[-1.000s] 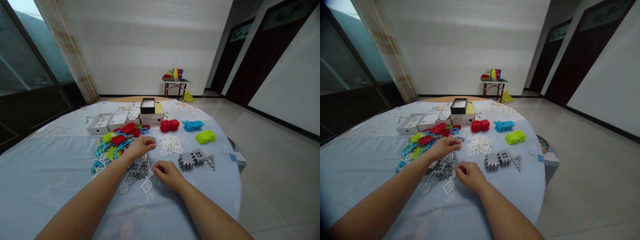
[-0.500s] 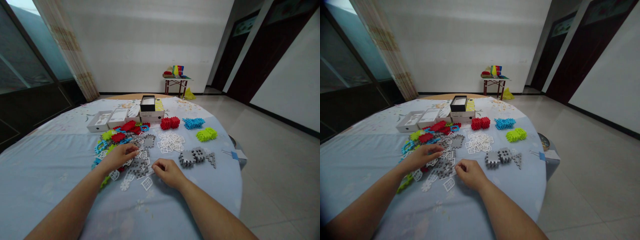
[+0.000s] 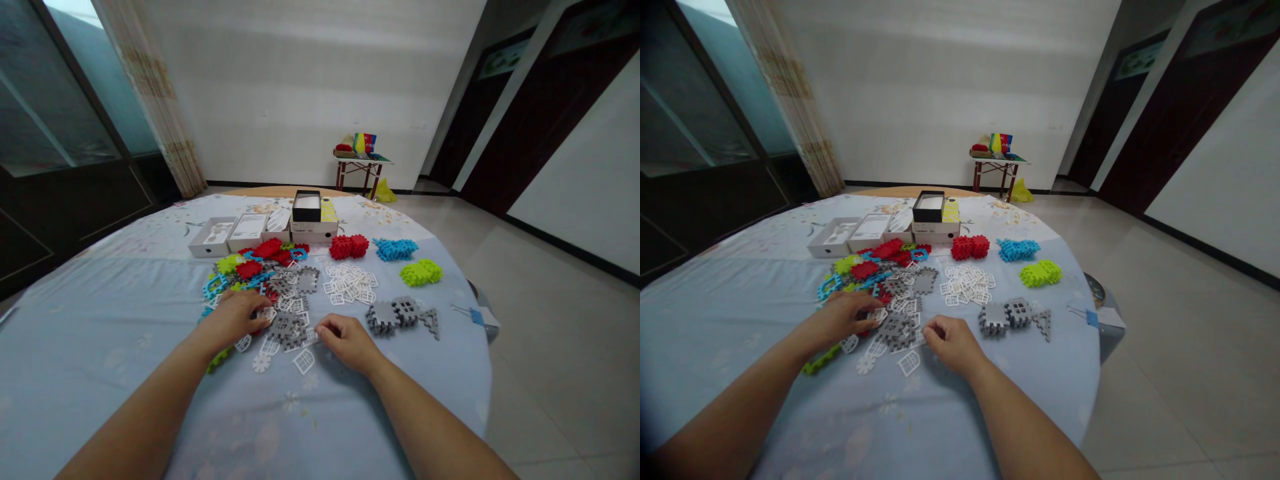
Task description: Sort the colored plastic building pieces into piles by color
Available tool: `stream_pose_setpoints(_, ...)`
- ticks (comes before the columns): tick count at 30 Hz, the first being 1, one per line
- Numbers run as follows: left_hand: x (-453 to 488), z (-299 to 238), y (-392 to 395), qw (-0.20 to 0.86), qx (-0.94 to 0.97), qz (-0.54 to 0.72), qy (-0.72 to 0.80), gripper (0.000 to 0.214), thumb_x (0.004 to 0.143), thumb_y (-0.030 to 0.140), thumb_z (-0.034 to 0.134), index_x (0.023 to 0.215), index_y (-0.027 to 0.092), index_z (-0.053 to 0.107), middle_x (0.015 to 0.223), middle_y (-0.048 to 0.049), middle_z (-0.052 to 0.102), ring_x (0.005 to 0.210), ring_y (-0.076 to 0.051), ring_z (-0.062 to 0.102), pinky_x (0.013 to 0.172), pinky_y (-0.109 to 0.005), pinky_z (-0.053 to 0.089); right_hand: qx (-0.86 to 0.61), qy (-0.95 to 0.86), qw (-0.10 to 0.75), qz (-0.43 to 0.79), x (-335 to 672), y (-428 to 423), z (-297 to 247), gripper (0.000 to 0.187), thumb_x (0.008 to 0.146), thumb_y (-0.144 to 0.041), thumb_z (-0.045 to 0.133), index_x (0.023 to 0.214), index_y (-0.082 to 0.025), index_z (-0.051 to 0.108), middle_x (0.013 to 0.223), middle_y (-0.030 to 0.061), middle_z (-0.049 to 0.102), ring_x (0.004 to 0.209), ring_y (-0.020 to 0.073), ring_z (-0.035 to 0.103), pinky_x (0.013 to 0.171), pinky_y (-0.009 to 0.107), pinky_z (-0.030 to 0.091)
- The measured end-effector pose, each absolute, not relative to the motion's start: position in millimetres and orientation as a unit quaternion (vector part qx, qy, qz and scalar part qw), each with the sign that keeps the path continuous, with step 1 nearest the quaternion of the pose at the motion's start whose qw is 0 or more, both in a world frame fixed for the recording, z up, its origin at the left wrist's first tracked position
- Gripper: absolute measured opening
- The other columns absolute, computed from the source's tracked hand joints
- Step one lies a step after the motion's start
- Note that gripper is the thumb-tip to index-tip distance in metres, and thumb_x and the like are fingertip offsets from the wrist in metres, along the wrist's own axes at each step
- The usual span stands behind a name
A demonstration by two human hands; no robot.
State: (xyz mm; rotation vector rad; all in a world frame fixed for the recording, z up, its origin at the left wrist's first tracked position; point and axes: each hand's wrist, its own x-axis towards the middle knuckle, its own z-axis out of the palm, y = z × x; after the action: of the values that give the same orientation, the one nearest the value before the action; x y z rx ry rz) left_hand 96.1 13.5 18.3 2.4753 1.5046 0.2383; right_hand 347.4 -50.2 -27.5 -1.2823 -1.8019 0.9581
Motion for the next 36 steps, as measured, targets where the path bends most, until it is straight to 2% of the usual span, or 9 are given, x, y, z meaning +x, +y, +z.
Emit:
stream_pose_setpoints(6,92.3,15.6,13.5,0.097,0.852,0.062,0.51,0.026,0.071,0.042,0.055,0.09,0.029,0.067,0.094,-0.0045,0.067,0.092,-0.024,0.057,0.085,-0.035,0.033,-0.493,-0.699,0.355,0.375,348.5,-50.5,-28.1,0.02,0.081,-0.028,0.048,0.074,-0.014,0.061,0.059,-0.0032,0.052,0.057,0.0087,0.047,0.054,0.019,0.035)
stream_pose_setpoints(11,90.3,22.3,13.9,0.161,0.841,0.076,0.51,0.026,0.073,0.043,0.052,0.084,0.026,0.069,0.088,-0.0033,0.069,0.085,-0.021,0.059,0.079,-0.03,0.039,-0.496,-0.698,0.356,0.374,348.6,-49.7,-32.2,0.021,0.081,-0.029,0.048,0.075,-0.014,0.061,0.06,-0.003,0.053,0.058,0.0088,0.047,0.055,0.019,0.035)
stream_pose_setpoints(15,90.7,32.9,11.7,0.21,0.81,0.134,0.531,0.032,0.074,0.047,0.049,0.082,0.024,0.07,0.088,-0.0038,0.069,0.083,-0.02,0.059,0.078,-0.029,0.042,-0.495,-0.699,0.354,0.376,348.3,-49.5,-31.8,0.02,0.08,-0.028,0.048,0.074,-0.014,0.061,0.06,-0.0033,0.053,0.058,0.0087,0.047,0.055,0.018,0.034)
stream_pose_setpoints(22,87.3,44.2,11.3,0.222,0.768,0.223,0.559,0.039,0.069,0.053,0.052,0.081,0.02,0.069,0.085,-0.0038,0.069,0.081,-0.02,0.059,0.075,-0.028,0.043,-0.49,-0.698,0.358,0.38,347.2,-50.1,-29.9,0.02,0.08,-0.027,0.048,0.075,-0.014,0.062,0.06,-0.0031,0.053,0.057,0.0087,0.047,0.054,0.018,0.034)
stream_pose_setpoints(27,104.5,46.9,16.5,0.289,0.719,0.262,0.575,0.043,0.069,0.055,0.052,0.084,0.018,0.067,0.077,-0.0024,0.068,0.072,-0.017,0.059,0.067,-0.026,0.044,-0.496,-0.695,0.355,0.38,346.3,-49.5,-30.4,0.019,0.079,-0.027,0.048,0.074,-0.015,0.062,0.059,-0.0032,0.052,0.056,0.0086,0.046,0.053,0.018,0.033)
stream_pose_setpoints(33,164.0,37.4,48.4,0.371,0.73,0.26,0.512,0.04,0.063,0.051,0.06,0.078,0.014,0.067,0.064,-0.0013,0.064,0.059,-0.014,0.056,0.057,-0.026,0.044,-0.492,-0.694,0.357,0.386,346.2,-48.2,-30.5,0.018,0.079,-0.026,0.049,0.075,-0.015,0.062,0.058,-0.0036,0.05,0.054,0.0079,0.043,0.052,0.018,0.032)
stream_pose_setpoints(36,197.0,37.9,67.5,0.427,0.686,0.326,0.49,0.045,0.061,0.047,0.064,0.09,0.012,0.065,0.074,-0.0058,0.068,0.064,-0.015,0.06,0.062,-0.028,0.046,-0.491,-0.692,0.357,0.39,346.7,-48.1,-30.1,0.018,0.079,-0.026,0.049,0.075,-0.015,0.062,0.059,-0.0036,0.05,0.054,0.0076,0.042,0.051,0.018,0.032)
